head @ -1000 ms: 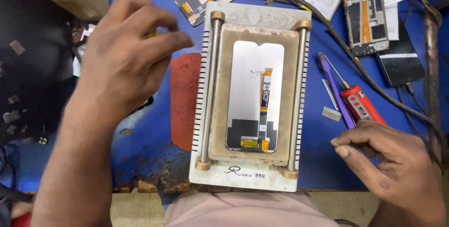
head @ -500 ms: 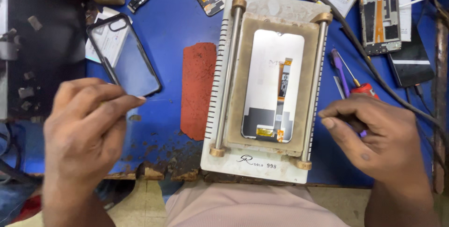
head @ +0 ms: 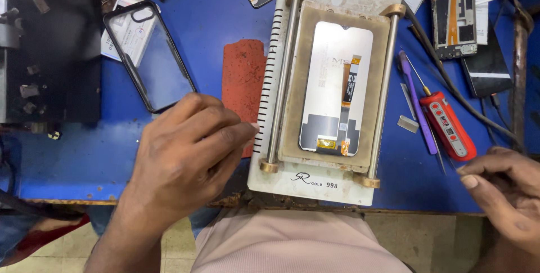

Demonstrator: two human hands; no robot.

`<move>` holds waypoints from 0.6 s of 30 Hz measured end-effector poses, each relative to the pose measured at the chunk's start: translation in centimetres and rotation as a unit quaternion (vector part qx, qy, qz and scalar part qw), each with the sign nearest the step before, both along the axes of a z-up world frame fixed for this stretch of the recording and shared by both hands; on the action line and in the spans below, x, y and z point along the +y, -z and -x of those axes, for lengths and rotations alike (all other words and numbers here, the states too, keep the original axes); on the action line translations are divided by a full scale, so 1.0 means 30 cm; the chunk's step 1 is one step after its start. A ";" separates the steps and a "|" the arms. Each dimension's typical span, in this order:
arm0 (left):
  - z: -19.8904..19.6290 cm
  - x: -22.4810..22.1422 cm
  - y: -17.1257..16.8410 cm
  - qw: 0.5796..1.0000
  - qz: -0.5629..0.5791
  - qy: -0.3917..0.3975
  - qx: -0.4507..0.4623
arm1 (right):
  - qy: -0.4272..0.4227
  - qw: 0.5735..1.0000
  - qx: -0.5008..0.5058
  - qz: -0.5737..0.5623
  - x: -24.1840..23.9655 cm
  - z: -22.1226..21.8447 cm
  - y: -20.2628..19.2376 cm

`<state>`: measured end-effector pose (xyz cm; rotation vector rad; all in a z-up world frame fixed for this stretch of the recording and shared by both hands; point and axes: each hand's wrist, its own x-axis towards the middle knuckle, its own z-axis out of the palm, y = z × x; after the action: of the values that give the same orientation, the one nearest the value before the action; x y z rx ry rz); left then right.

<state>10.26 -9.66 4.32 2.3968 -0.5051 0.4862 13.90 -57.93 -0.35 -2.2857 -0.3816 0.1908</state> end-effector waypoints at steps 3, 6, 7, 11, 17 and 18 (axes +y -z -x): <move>0.006 0.001 0.001 1.000 -0.014 -0.023 -0.011 | 0.038 0.998 -0.040 -0.010 0.041 -0.008 0.015; 0.015 0.010 -0.016 0.998 -0.032 -0.048 -0.041 | 0.029 0.993 -0.115 -0.015 0.106 -0.037 0.021; 0.017 0.012 -0.026 0.997 -0.034 -0.054 -0.051 | 0.024 0.991 -0.132 -0.005 0.126 -0.053 0.017; 0.018 0.009 -0.072 0.993 -0.046 -0.069 -0.082 | 0.042 0.980 -0.186 0.063 0.186 -0.079 -0.004; 0.027 -0.008 -0.098 0.987 -0.074 -0.075 -0.117 | 0.079 0.980 -0.178 0.051 0.203 -0.115 -0.002; 0.028 -0.010 -0.102 0.988 -0.074 -0.073 -0.114 | 0.079 0.979 -0.182 0.048 0.191 -0.115 0.004</move>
<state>9.43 -9.96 7.36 2.5465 -0.4813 0.8201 17.37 -52.19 -0.48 -2.4337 -0.3787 -0.2999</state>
